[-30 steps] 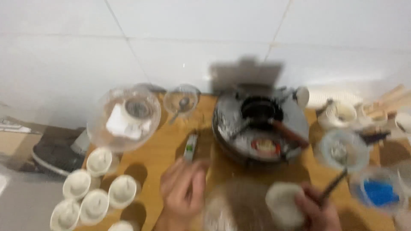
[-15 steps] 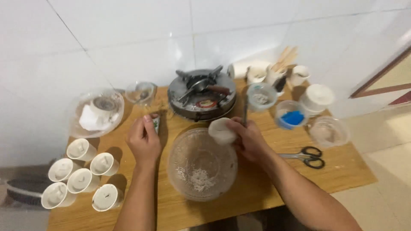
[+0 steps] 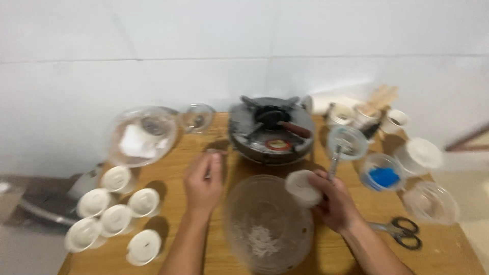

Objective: Carving and refining the base of a candle using a small metal tool to remove excess wax.

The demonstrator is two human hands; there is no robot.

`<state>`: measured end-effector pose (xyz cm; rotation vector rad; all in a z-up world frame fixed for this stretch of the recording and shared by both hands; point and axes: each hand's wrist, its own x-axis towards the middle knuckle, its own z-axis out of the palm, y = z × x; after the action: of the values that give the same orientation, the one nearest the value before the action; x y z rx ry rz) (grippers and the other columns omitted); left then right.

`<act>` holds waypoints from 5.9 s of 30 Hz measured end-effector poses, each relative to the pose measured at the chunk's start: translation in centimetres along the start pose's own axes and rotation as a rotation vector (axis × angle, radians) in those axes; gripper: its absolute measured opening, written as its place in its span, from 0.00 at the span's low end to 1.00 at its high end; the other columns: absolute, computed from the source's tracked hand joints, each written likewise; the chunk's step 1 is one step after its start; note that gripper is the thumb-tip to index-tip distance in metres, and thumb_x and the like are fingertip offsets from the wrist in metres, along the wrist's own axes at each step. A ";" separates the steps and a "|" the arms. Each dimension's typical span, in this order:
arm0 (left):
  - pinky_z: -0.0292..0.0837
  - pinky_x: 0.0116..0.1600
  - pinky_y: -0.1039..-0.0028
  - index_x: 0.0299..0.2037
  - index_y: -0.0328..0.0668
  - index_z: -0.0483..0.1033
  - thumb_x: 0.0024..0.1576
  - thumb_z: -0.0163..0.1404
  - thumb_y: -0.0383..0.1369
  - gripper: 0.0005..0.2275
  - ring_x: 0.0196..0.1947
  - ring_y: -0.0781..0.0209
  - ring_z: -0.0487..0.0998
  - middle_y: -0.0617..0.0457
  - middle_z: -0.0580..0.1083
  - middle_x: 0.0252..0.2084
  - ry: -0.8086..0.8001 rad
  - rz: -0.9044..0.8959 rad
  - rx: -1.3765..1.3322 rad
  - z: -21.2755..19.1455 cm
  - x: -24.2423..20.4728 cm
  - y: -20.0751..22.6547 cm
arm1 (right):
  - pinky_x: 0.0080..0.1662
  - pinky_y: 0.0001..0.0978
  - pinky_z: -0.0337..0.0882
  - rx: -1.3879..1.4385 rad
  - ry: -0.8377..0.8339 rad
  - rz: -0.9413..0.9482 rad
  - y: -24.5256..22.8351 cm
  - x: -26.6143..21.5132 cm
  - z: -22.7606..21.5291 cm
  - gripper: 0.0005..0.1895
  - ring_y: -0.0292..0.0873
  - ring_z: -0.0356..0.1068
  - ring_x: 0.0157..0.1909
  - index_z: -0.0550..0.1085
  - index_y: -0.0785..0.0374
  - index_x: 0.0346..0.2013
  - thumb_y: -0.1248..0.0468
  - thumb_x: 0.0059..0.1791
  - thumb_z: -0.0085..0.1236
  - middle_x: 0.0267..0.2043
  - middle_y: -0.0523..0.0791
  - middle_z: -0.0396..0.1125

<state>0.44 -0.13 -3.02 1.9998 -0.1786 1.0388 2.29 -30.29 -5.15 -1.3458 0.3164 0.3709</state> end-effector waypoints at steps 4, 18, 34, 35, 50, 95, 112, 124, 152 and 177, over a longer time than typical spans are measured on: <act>0.72 0.44 0.64 0.38 0.36 0.79 0.65 0.44 0.30 0.11 0.36 0.52 0.80 0.48 0.80 0.36 0.024 0.064 -0.046 -0.9 0.5 -0.3 | 0.25 0.29 0.60 0.089 0.003 -0.063 0.5 -0.2 0.2 0.07 0.38 0.63 0.26 0.69 0.54 0.31 0.59 0.51 0.56 0.26 0.41 0.62; 0.68 0.44 0.68 0.48 0.38 0.80 0.65 0.48 0.37 0.12 0.40 0.58 0.73 0.51 0.79 0.38 -0.459 0.058 -0.114 -0.6 2.0 3.8 | 0.19 0.31 0.53 -0.456 -0.167 -0.304 -3.9 -1.7 3.7 0.13 0.37 0.53 0.15 0.83 0.68 0.36 0.59 0.49 0.61 0.14 0.44 0.62; 0.65 0.37 0.70 0.53 0.43 0.80 0.62 0.53 0.39 0.14 0.35 0.61 0.72 0.53 0.75 0.34 -0.640 -0.111 -0.220 -3.2 2.7 8.2 | 0.36 0.30 0.74 -0.620 -0.270 -0.451 -7.6 -4.6 7.2 0.15 0.36 0.76 0.35 0.86 0.62 0.43 0.57 0.48 0.61 0.34 0.43 0.81; 0.61 0.34 0.73 0.50 0.48 0.81 0.61 0.53 0.41 0.13 0.30 0.65 0.69 0.57 0.72 0.29 -0.725 -0.228 -0.210 -3.5 3.0 8.5 | 0.36 0.31 0.75 -0.654 -0.258 -0.448 -7.9 -5.1 7.7 0.16 0.37 0.78 0.35 0.85 0.60 0.44 0.56 0.48 0.60 0.35 0.43 0.82; 0.73 0.38 0.73 0.50 0.39 0.76 0.59 0.55 0.32 0.11 0.38 0.61 0.79 0.48 0.83 0.42 -0.418 -0.876 -0.714 -1.3 2.6 4.7 | 0.25 0.28 0.49 -0.378 -0.126 -0.469 -4.5 -1.5 3.2 0.34 0.36 0.50 0.22 0.72 0.62 0.64 0.45 0.54 0.33 0.34 0.43 0.65; 0.74 0.46 0.76 0.56 0.36 0.78 0.59 0.55 0.32 0.16 0.40 0.66 0.78 0.53 0.80 0.40 -0.705 -0.764 -0.805 -0.4 2.0 11.5 | 0.67 0.35 0.59 -0.446 -0.220 -0.654 -5.3 -6.2 7.1 0.32 0.39 0.57 0.73 0.60 0.62 0.72 0.53 0.54 0.42 0.74 0.43 0.59; 0.80 0.38 0.77 0.59 0.46 0.79 0.55 0.58 0.31 0.20 0.31 0.67 0.80 0.52 0.80 0.33 -0.530 -0.928 -0.568 0.0 0.3 11.7 | 0.57 0.43 0.69 -0.914 -0.231 -0.987 -5.7 -7.1 5.6 0.29 0.53 0.68 0.68 0.58 0.59 0.72 0.54 0.57 0.34 0.71 0.52 0.64; 0.84 0.40 0.75 0.57 0.37 0.77 0.54 0.59 0.27 0.19 0.31 0.64 0.82 0.49 0.80 0.35 -0.480 -0.903 -0.772 1.2 -1.4 9.4 | 0.31 0.46 0.67 -1.059 -0.056 -0.964 -4.0 -5.3 4.0 0.20 0.52 0.74 0.27 0.64 0.52 0.61 0.56 0.54 0.39 0.43 0.45 0.75; 0.85 0.53 0.69 0.60 0.34 0.74 0.55 0.57 0.29 0.21 0.44 0.58 0.84 0.46 0.80 0.47 -0.513 -0.872 -0.915 1.0 -0.7 10.0 | 0.37 0.29 0.75 -0.970 -0.001 -1.120 -5.0 -5.6 5.5 0.32 0.36 0.74 0.32 0.68 0.63 0.66 0.59 0.48 0.63 0.33 0.41 0.76; 0.77 0.35 0.78 0.61 0.48 0.75 0.58 0.54 0.39 0.20 0.33 0.69 0.79 0.57 0.80 0.39 -0.551 -0.579 -0.456 1.4 -1.5 10.7 | 0.26 0.27 0.64 -1.001 -0.067 -0.991 -5.7 -6.0 4.9 0.34 0.33 0.59 0.19 0.70 0.49 0.66 0.54 0.46 0.67 0.18 0.36 0.68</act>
<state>-4.70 -8.22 2.15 1.7086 -0.1023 0.0559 -0.63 -27.01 3.40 -2.2494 -0.6963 -0.3294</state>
